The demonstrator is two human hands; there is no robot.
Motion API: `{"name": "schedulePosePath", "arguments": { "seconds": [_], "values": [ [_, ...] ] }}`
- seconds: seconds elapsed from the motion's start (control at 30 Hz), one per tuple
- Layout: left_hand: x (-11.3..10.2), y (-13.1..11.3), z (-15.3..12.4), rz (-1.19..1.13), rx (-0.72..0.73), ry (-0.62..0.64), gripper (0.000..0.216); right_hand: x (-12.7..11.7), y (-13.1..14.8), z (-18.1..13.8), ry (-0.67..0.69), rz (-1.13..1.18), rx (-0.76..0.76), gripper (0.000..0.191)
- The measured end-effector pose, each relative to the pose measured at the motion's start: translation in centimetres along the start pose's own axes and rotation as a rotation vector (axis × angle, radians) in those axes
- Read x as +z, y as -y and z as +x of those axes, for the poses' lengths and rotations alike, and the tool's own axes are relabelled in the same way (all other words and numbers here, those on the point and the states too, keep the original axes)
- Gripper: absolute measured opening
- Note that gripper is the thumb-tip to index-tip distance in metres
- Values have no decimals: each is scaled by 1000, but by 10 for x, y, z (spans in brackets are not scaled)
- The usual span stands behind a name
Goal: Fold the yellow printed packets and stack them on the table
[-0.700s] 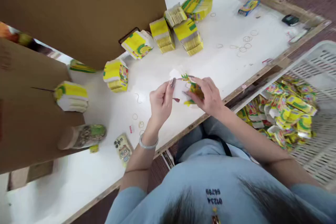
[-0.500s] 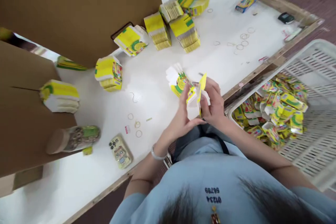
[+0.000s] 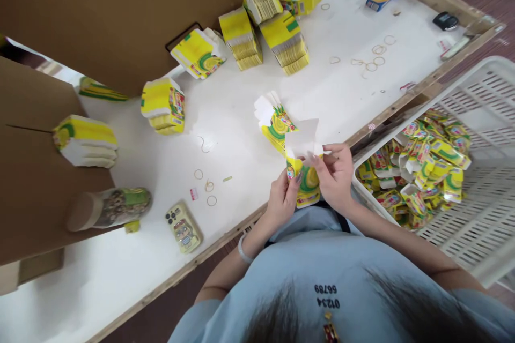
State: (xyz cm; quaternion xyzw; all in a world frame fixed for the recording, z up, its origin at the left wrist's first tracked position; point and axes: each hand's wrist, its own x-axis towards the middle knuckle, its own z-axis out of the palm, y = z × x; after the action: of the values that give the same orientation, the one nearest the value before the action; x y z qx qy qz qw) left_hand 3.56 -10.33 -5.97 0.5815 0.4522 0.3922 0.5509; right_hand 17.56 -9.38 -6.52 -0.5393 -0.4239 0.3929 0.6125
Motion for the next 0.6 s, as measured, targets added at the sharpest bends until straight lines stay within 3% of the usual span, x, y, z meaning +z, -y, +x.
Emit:
{"name": "schedulePosePath", "arguments": {
  "seconds": [0.1, 0.2, 0.3, 0.37, 0.47, 0.53, 0.6],
  "values": [
    [7, 10, -20, -164, -68, -23, 61, -15, -6, -16, 30, -67, -69, 27],
    [7, 22, -40, -262, -65, 21, 73, -35, -6, -28, 207, -70, -32, 22],
    [1, 28, -51, -245, -107, 159, 57, -48, -3, -34, 384, -60, 140, 24],
    [-1, 26, -51, -200, -145, 189, 41, -52, -3, -37, 442, -87, 176, 31],
    [0, 21, -45, -140, -126, 121, 31, -53, -6, -40, 377, -78, 127, 25],
    [3, 20, -41, -156, -108, 75, 38, -57, -10, -39, 324, -86, 45, 30],
    [4, 22, -39, -185, -90, 89, 51, -66, -12, -36, 395, -133, -92, 33]
  ]
}}
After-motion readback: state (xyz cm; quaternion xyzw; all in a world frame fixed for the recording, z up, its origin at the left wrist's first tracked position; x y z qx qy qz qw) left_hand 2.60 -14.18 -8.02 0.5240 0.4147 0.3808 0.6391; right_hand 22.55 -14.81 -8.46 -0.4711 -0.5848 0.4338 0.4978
